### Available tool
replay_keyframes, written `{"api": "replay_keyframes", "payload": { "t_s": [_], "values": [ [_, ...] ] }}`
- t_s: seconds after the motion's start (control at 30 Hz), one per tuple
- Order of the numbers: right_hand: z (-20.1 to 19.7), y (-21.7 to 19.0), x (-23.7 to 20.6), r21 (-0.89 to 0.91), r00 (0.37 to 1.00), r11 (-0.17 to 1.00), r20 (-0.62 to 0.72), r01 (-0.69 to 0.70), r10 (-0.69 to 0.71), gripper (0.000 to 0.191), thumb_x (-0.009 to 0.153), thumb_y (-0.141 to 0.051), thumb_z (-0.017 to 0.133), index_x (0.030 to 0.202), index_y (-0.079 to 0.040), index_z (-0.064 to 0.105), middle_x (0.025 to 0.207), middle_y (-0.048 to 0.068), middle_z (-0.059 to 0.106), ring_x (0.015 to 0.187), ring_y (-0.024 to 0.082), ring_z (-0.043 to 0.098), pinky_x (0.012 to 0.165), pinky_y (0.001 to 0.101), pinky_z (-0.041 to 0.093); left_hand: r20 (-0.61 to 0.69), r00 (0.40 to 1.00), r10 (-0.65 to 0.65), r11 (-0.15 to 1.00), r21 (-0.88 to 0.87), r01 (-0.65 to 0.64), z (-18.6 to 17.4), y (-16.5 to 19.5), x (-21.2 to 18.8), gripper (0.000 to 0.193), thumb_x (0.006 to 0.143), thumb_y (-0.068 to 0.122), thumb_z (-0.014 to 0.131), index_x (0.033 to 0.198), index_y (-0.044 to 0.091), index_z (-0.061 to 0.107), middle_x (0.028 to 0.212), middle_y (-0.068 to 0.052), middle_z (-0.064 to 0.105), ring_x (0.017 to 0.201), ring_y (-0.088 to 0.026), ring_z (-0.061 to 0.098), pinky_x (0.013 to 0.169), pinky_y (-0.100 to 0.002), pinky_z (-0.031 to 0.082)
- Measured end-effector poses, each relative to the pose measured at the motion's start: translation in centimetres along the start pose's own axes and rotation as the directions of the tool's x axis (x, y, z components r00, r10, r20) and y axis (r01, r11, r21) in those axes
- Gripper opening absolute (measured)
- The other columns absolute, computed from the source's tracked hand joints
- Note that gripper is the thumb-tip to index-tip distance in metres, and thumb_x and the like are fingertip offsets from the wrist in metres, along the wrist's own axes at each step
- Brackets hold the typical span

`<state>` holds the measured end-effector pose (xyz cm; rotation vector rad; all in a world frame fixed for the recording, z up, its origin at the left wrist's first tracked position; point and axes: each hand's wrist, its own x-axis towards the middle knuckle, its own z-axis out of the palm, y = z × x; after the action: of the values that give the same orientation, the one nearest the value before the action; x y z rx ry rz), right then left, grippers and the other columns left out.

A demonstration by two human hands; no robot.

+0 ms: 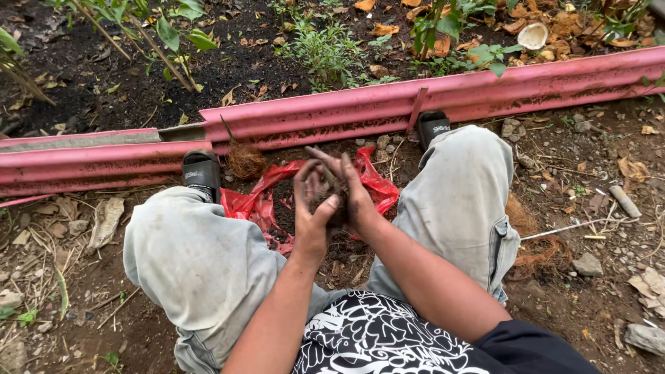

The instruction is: The person sits on the ground and tears the fibrous husk off a sprouted coconut, exposing the shoot and root area. They then gather dark soil from the bed beside them, pack it around the coconut's root mass, and press and mold the soil ball with both hands.

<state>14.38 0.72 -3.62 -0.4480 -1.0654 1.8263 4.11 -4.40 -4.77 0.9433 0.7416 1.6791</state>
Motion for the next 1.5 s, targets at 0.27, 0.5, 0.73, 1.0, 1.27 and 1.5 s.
{"api": "replay_keyframes", "payload": {
  "t_s": [0.27, 0.5, 0.73, 1.0, 1.27, 1.5],
  "values": [
    [-1.9, 3.2, 0.2, -0.167, 0.977, 0.985, -0.197, 0.049, -0.082, 0.053, 0.118, -0.040, 0.044, 0.116, 0.008, 0.067, 0.103, 0.015, 0.069, 0.089, 0.019, 0.064, 0.082, 0.0321, 0.053, -0.133, 0.912, 0.389, 0.784, 0.567, -0.252, -0.4, -0.6, 0.9, 0.067, 0.102, 0.042, 0.063, 0.157, 0.010, 0.042, 0.169, -0.018, 0.028, 0.160, -0.029, 0.023, 0.130, -0.047, 0.021],
    [-0.5, 3.3, 0.4, -0.301, 0.960, 0.948, -0.218, 0.105, -0.176, 0.038, 0.110, -0.040, 0.034, 0.133, -0.013, 0.048, 0.110, 0.005, 0.058, 0.106, 0.014, 0.060, 0.097, 0.0297, 0.050, -0.115, 0.975, 0.188, 0.896, 0.426, -0.122, -1.1, -1.0, 0.9, 0.050, 0.094, 0.032, 0.078, 0.130, 0.002, 0.062, 0.118, -0.011, 0.067, 0.107, -0.020, 0.064, 0.097, -0.034, 0.052],
    [1.2, 3.4, 0.6, -0.333, 0.884, 0.942, -0.425, 0.048, -0.195, 0.050, 0.109, -0.049, 0.033, 0.141, -0.014, 0.049, 0.124, 0.009, 0.057, 0.116, 0.022, 0.058, 0.103, 0.0380, 0.045, -0.399, 0.907, -0.136, 0.958, -0.286, 0.018, -1.4, 0.6, 1.3, 0.021, 0.091, 0.021, 0.060, 0.111, 0.014, 0.060, 0.101, -0.003, 0.067, 0.093, -0.018, 0.067, 0.083, -0.036, 0.057],
    [2.4, 1.2, -1.0, 0.384, 0.929, 0.923, -0.330, -0.027, 0.164, 0.061, 0.101, -0.056, 0.038, 0.144, -0.015, 0.054, 0.116, 0.009, 0.066, 0.105, 0.024, 0.066, 0.096, 0.0414, 0.054, -0.025, 0.983, 0.181, 0.903, 0.401, -0.156, -0.9, -1.1, 0.7, 0.029, 0.103, 0.025, 0.056, 0.114, 0.002, 0.070, 0.113, -0.013, 0.070, 0.106, -0.024, 0.066, 0.099, -0.036, 0.053],
    [0.1, 1.1, -0.1, -0.112, 0.980, 0.993, -0.195, 0.027, -0.049, 0.043, 0.108, -0.032, 0.051, 0.136, -0.002, 0.065, 0.117, 0.014, 0.070, 0.102, 0.020, 0.065, 0.092, 0.0347, 0.053, -0.066, 0.944, 0.323, 0.820, 0.517, -0.245, -1.5, -2.0, 1.3, 0.045, 0.102, 0.034, 0.051, 0.144, 0.020, 0.038, 0.136, -0.012, 0.055, 0.122, -0.026, 0.053, 0.104, -0.038, 0.044],
    [1.7, 0.3, -1.2, -0.813, 0.837, 0.516, -0.067, 0.269, -0.543, 0.026, 0.104, -0.028, 0.062, 0.113, -0.004, 0.067, 0.108, 0.011, 0.067, 0.101, 0.021, 0.067, 0.089, 0.0357, 0.054, -0.080, 0.966, -0.245, 0.906, -0.375, 0.199, -1.3, -1.5, 0.8, 0.062, 0.101, 0.054, 0.047, 0.144, 0.010, 0.049, 0.136, -0.009, 0.060, 0.127, -0.024, 0.059, 0.110, -0.042, 0.048]
  ]
}}
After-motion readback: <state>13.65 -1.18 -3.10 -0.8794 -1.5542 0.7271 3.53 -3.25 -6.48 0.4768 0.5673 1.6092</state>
